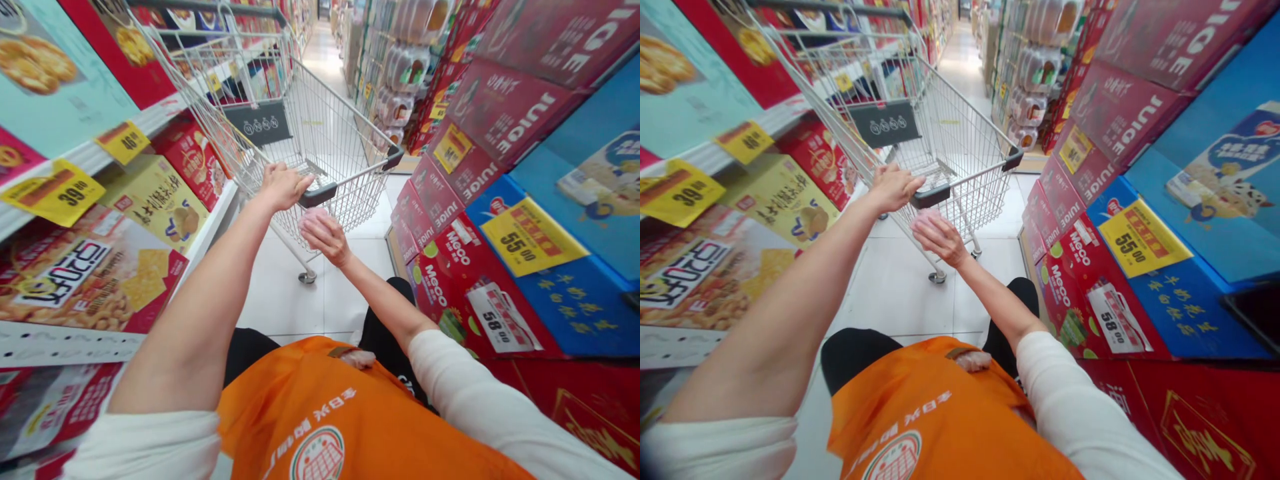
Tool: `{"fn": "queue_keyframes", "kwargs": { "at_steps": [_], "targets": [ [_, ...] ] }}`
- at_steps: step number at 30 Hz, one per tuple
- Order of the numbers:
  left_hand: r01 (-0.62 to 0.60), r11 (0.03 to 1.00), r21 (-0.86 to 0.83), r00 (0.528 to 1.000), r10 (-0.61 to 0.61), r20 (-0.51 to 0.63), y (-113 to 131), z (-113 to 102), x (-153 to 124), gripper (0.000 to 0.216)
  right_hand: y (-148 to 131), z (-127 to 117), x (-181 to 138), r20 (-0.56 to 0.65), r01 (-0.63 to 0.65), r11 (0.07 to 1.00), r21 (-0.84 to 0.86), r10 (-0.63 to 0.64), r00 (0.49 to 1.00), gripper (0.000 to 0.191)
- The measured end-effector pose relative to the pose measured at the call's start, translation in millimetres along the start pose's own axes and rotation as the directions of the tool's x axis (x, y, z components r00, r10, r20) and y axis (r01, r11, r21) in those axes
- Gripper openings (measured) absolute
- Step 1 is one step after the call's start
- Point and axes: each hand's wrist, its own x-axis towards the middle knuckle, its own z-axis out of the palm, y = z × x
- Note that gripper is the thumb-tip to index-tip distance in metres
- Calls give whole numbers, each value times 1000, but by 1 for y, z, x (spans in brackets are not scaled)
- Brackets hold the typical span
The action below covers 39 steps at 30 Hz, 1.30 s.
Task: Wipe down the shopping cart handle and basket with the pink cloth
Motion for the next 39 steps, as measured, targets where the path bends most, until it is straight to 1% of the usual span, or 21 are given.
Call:
{"fn": "queue_keyframes", "kwargs": {
  "at_steps": [2,5,7,8,9,11,12,13,14,17,19,21,22,23,25,26,27,31,34,36,39],
  "targets": [
    [-4,1000,6,1000,4,-28,-1,1,0,56,7,-2,-3,-27,-46,999,4,46,999,32],
    [-13,1000,17,998,13,-54,-2,0,-3,55,19,-8,-19,-32,-60,998,19,61,998,29],
    [-28,1000,13,998,29,-56,-2,-2,-5,54,27,-15,-27,-96,-133,991,-11,131,987,32],
    [-36,999,10,998,37,-54,-2,-3,-6,52,31,-19,-26,-166,-197,980,-31,190,968,34],
    [-40,999,11,998,41,-55,0,-4,-7,51,36,-23,-22,-250,-276,960,-44,257,934,38],
    [-33,999,23,997,35,-65,4,-5,-9,50,45,-30,-1,-407,-420,907,-38,369,835,43],
    [-24,999,30,997,26,-76,7,-5,-10,50,47,-33,13,-443,-470,882,-28,410,797,46],
    [-14,999,35,996,18,-92,9,-5,-11,51,47,-35,29,-447,-505,863,-34,438,780,47],
    [-9,999,33,994,12,-112,12,-5,-12,51,46,-36,45,-416,-519,854,-43,457,786,47],
    [-14,1000,4,986,15,-165,17,-4,-15,48,34,-38,78,-195,-433,898,-74,413,890,45],
    [-22,1000,-13,983,19,-181,19,-5,-18,48,33,-43,81,-99,-325,943,-77,317,943,42],
    [-8,1000,-18,985,5,-174,20,-7,-21,50,46,-54,73,-104,-248,966,-71,240,965,42],
    [5,1000,-17,986,-7,-166,21,-8,-22,51,58,-61,68,-136,-241,968,-66,230,964,44],
    [18,1000,-15,987,-20,-157,23,-9,-23,52,69,-67,62,-201,-288,955,-65,270,942,48],
    [37,999,-7,989,-38,-143,27,-11,-23,50,87,-79,56,-304,-403,915,-24,377,875,53],
    [39,999,-2,989,-39,-144,29,-11,-22,47,89,-82,56,-327,-427,904,10,406,853,53],
    [36,999,2,988,-36,-150,31,-10,-21,44,86,-84,59,-323,-423,905,48,415,851,51],
    [33,999,1,980,-32,-197,37,-6,-18,40,36,-79,77,-195,-311,938,151,337,921,42],
    [26,1000,8,977,-24,-210,43,-5,-19,41,10,-81,84,-121,-251,962,104,263,957,38],
    [21,1000,15,975,-17,-223,49,-5,-21,46,10,-88,83,-120,-270,962,41,273,955,38],
    [30,999,18,966,-25,-256,59,-3,-22,57,14,-99,82,-162,-373,927,-31,364,917,37]
  ]
}}
